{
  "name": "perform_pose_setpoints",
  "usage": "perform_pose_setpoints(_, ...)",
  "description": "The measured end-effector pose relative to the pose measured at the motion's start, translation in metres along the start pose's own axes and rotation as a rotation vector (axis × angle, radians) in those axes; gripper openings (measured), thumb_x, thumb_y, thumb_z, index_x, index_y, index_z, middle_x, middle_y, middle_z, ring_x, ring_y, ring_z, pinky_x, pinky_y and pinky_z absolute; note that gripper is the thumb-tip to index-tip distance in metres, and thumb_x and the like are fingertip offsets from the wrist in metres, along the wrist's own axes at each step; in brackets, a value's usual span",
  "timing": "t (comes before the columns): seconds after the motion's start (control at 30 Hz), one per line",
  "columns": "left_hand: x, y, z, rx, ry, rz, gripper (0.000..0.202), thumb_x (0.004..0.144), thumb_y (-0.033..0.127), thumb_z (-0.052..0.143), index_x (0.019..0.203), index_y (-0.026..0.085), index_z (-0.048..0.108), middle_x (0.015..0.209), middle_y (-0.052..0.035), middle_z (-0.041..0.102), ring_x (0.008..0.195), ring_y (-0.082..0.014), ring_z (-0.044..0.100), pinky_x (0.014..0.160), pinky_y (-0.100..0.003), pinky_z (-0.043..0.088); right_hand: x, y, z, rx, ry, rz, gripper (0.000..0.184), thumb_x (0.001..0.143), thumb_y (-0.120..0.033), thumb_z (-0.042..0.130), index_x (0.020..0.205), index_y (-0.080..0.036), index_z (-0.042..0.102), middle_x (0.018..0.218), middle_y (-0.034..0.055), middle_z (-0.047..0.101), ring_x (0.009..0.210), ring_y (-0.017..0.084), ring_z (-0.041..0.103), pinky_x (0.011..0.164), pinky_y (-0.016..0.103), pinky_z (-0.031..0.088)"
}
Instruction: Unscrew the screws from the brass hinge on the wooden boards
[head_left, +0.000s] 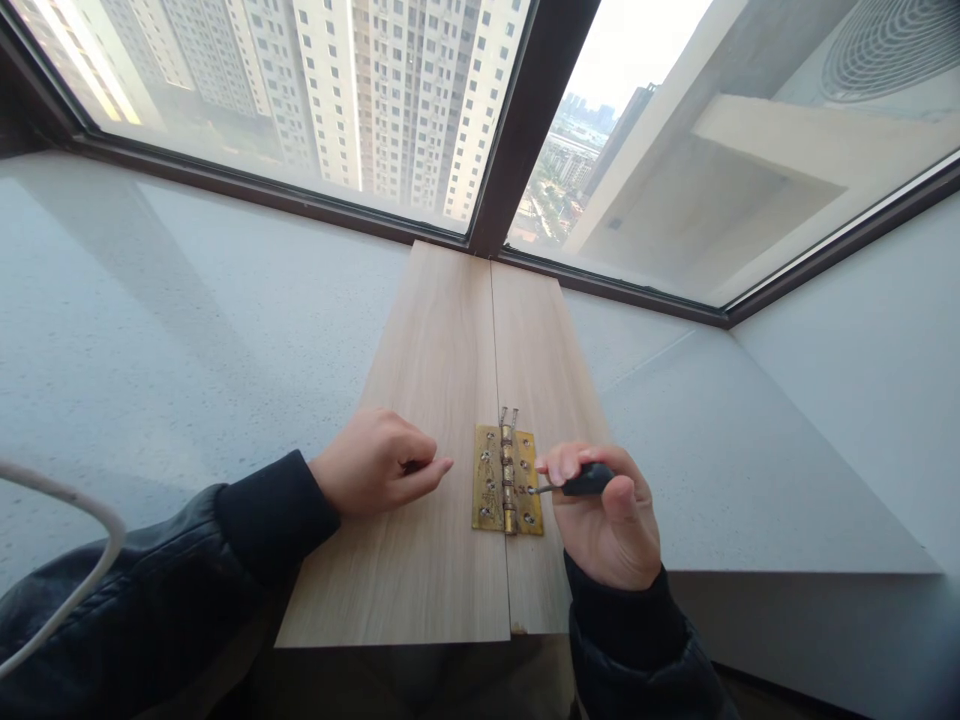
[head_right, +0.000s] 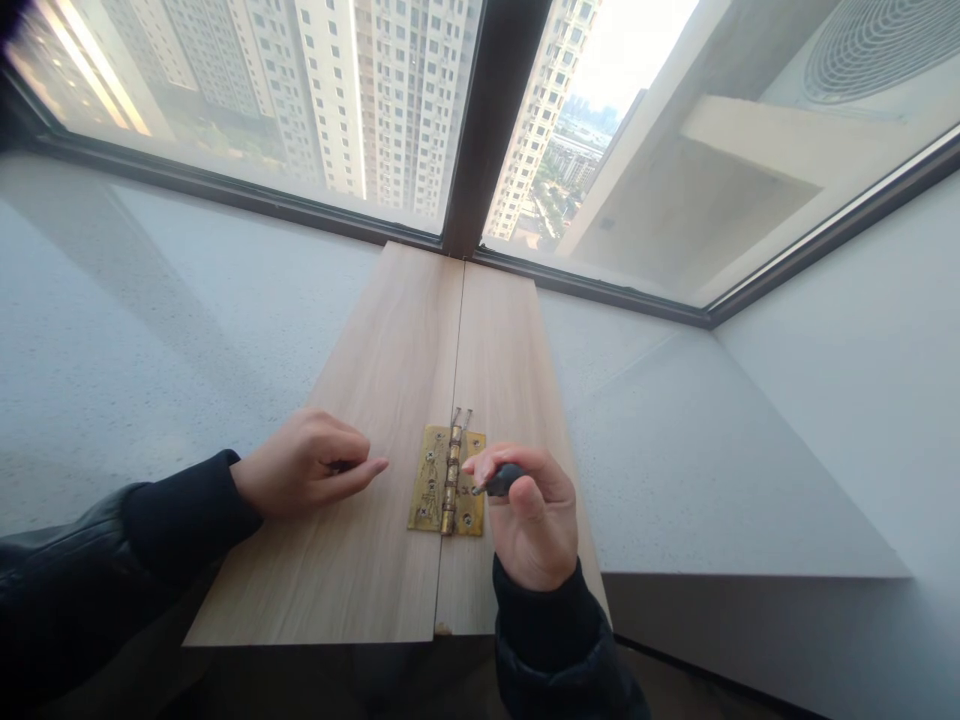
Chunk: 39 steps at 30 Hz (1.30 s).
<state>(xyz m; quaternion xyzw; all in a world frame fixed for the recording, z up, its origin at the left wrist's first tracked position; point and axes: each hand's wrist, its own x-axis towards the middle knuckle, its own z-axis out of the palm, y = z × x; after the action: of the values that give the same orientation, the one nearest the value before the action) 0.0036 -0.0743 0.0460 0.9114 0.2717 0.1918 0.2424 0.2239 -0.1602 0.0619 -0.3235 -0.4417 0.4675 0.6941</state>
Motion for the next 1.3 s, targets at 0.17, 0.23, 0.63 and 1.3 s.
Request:
perform_pose_setpoints(0.17,0.001,0.001,0.0,-0.011,0.015,0.014,0.044,0.087,0.029,0.045,0.053,0.017,0.022,0.048,0.0059,0.021,0.043,-0.006,0.02,0.046,-0.025,0.02,0.009,-0.002,0.014,0.065,-0.022,0.103,0.036,0.093,-0.043,0.038,0.076,-0.025,0.065,0.044,-0.0061,0.032,0.04,0.009,0.029,0.043,0.024,0.029)
perform_pose_setpoints(0.23,0.001,0.001,-0.001,-0.016,0.009,0.014,0.044,0.087,0.029,0.045,0.053,0.017,0.022,0.047,0.0059,0.021,0.043,-0.0059,0.02,0.046,-0.025,0.02,0.01,-0.005,0.016,0.101,-0.023,0.141,0.034,0.091,-0.046,0.038,0.075,-0.025,0.059,0.044,-0.0075,0.026,0.04,0.009,0.022,0.044,0.024,0.026)
perform_pose_setpoints(0.63,0.001,0.001,-0.001,-0.014,-0.024,-0.003,0.044,0.088,0.031,0.045,0.052,0.016,0.024,0.047,0.0054,0.024,0.043,-0.0055,0.021,0.045,-0.023,0.02,0.004,0.0,0.009,0.006,0.016,0.024,0.029,0.084,-0.048,0.056,0.079,-0.023,0.069,0.061,-0.0008,0.048,0.058,0.012,0.046,0.057,0.029,0.039)
perform_pose_setpoints(1.3,0.001,0.001,-0.001,-0.029,0.006,0.011,0.044,0.087,0.029,0.046,0.053,0.017,0.022,0.047,0.0058,0.022,0.043,-0.0055,0.02,0.045,-0.023,0.02,0.007,0.002,0.012,0.002,0.014,0.079,0.036,0.09,-0.047,0.044,0.083,-0.023,0.069,0.05,-0.003,0.041,0.046,0.011,0.038,0.045,0.026,0.034)
